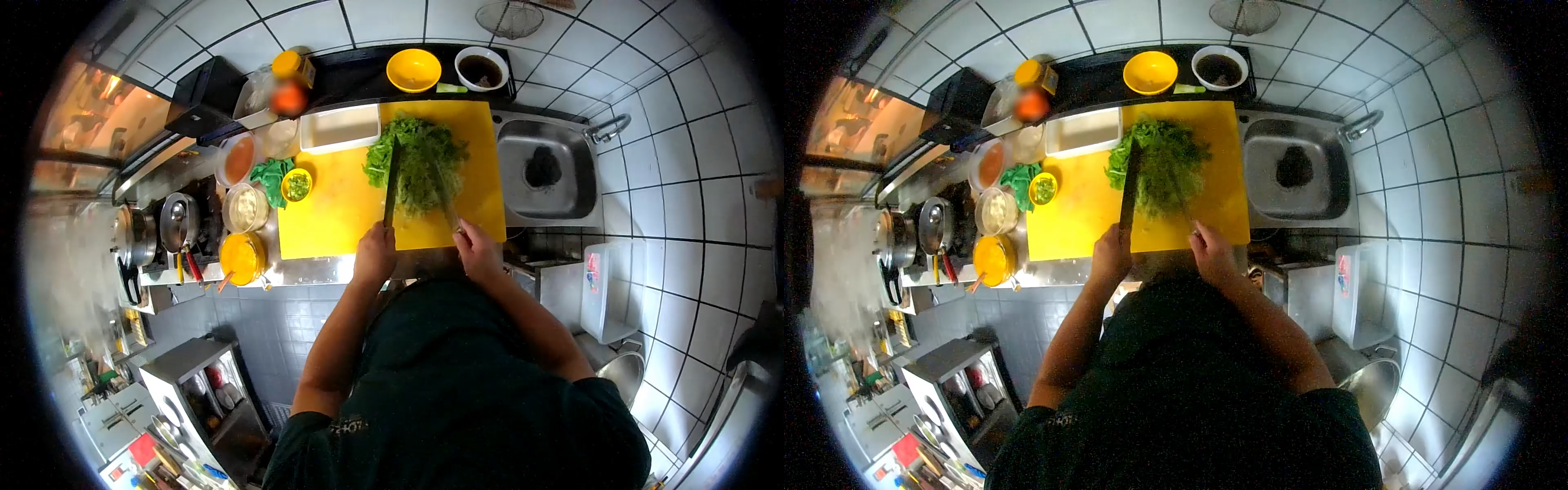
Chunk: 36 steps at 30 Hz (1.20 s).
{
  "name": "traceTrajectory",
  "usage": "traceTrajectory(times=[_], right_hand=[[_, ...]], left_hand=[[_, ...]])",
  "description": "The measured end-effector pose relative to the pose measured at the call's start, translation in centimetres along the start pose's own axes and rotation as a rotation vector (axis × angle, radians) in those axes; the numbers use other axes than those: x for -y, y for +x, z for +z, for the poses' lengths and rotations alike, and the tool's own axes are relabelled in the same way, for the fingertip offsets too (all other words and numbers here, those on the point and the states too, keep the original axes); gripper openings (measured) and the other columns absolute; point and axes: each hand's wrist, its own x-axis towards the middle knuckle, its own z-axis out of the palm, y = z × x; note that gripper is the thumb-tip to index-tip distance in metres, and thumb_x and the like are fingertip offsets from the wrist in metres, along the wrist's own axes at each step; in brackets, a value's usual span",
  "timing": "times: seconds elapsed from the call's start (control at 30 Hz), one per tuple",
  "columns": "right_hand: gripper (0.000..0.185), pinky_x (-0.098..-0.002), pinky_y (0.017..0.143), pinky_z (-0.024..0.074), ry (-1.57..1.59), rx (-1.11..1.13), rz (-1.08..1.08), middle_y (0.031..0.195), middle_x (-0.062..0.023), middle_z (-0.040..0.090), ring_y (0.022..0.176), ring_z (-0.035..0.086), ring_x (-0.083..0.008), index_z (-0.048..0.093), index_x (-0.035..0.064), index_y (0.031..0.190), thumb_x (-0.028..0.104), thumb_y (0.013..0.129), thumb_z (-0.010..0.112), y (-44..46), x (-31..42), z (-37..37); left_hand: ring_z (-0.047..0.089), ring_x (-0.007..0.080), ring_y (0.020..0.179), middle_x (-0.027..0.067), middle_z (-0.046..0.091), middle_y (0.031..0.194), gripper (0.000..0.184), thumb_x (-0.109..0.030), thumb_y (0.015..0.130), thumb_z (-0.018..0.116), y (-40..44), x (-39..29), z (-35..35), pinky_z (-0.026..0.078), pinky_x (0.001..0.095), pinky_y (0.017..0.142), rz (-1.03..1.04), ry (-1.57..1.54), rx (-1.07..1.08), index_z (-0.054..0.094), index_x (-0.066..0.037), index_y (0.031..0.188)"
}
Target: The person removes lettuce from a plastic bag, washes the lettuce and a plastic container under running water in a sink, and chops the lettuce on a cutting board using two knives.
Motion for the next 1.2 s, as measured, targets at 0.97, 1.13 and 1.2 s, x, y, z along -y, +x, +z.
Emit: traceTrajectory(times=[0.97, 1.13, 1.2], right_hand=[[0.04, -0.0482, 0.071, 0.05, -0.284, -0.21, -0.158, 0.099, -0.0259, 0.061, 0.084, 0.062, -0.0396, 0.055, -0.0028, 0.133, 0.016, 0.097, 0.058, 2.2, -6.0, -4.3], [0.04, -0.0476, 0.075, 0.0508, -0.188, -0.156, -0.006, 0.1, -0.0243, 0.063, 0.087, 0.063, -0.0393, 0.055, -0.0028, 0.133, 0.016, 0.097, 0.058, 0.5, -5.1, -4.3], [0.04, -0.0465, 0.075, 0.0513, -0.17, -0.182, -0.005, 0.099, -0.0234, 0.064, 0.088, 0.064, -0.0388, 0.056, -0.0027, 0.132, 0.016, 0.097, 0.059, 0.0, -4.6, -4.5]], left_hand=[[0.065, 0.0424, 0.074, 0.0225, 0.063, 0.093, 0.023, -0.021, 0.098, 0.052, 5.3, -0.5, -0.9, 0.055, 0.0517, 0.064, 0.196, 0.424, -0.089, 0.054, -0.001, 0.109], [0.065, 0.0438, 0.081, 0.0239, 0.064, 0.094, 0.024, -0.023, 0.098, 0.051, 9.7, -0.2, 1.0, 0.054, 0.0525, 0.072, 0.126, 0.445, -0.036, 0.055, -0.001, 0.105], [0.065, 0.0439, 0.083, 0.0243, 0.064, 0.093, 0.024, -0.023, 0.098, 0.051, 10.6, -0.4, 1.1, 0.054, 0.0528, 0.074, 0.16, 0.452, -0.01, 0.055, -0.001, 0.104]])
